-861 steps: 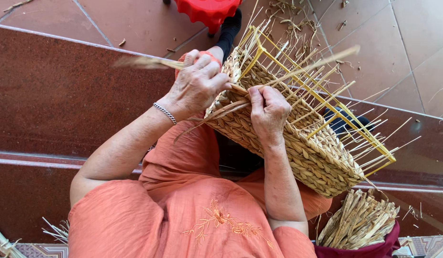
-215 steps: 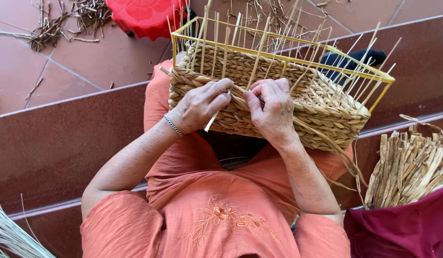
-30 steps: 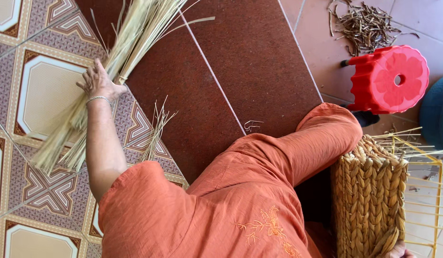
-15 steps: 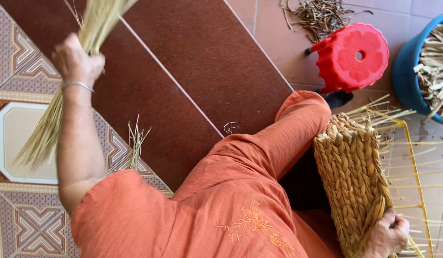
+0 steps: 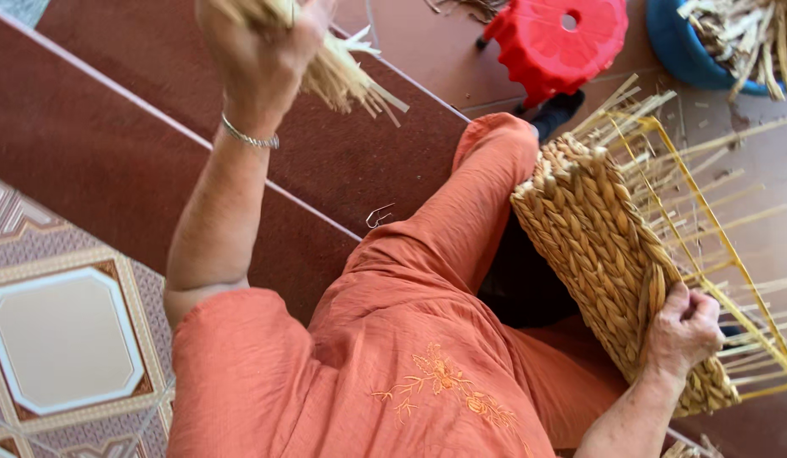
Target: The person weaves a rectangular basket using dried palm leaves, interlacing strands through a yellow frame. They occasionally reach for additional leaves from a nearby bundle and continue weaving the sides.
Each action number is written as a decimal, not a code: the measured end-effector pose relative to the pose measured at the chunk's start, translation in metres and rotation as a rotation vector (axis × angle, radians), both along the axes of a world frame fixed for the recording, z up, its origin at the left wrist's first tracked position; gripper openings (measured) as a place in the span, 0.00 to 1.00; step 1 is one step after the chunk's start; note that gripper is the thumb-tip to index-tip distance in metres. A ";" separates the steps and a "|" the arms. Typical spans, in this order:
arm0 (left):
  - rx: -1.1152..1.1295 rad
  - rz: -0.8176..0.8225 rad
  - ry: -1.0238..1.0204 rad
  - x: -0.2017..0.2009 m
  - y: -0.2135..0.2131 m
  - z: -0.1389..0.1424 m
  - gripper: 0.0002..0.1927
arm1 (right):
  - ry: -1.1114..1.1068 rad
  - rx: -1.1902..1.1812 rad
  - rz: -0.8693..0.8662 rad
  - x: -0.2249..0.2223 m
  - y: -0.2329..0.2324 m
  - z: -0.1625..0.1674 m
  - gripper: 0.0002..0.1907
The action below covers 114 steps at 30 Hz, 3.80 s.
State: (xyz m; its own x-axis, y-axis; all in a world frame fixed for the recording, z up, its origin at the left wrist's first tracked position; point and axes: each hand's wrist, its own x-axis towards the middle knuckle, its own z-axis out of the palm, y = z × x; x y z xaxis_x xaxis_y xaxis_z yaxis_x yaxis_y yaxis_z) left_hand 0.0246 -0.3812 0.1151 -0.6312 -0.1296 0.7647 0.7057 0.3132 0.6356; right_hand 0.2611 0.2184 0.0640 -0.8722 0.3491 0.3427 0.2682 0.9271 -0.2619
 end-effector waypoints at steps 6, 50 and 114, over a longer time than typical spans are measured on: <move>0.151 -0.009 -0.049 0.010 0.062 -0.080 0.16 | -0.009 0.039 -0.030 -0.001 0.000 0.000 0.14; -0.907 -0.025 -1.467 -0.076 0.214 -0.212 0.59 | -0.001 0.052 -0.072 0.011 0.031 -0.043 0.19; -1.106 -0.383 -1.440 -0.082 0.312 -0.172 0.27 | 0.026 0.094 -0.074 0.013 0.023 -0.048 0.18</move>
State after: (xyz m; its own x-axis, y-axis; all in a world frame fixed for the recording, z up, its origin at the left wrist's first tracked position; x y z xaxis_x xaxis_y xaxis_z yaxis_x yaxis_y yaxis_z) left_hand -0.0574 -0.0690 -0.0572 -0.6608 0.2819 -0.6956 -0.0028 0.9259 0.3778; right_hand 0.2745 0.2418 0.0161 -0.8355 0.3778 0.3990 0.3314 0.9256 -0.1826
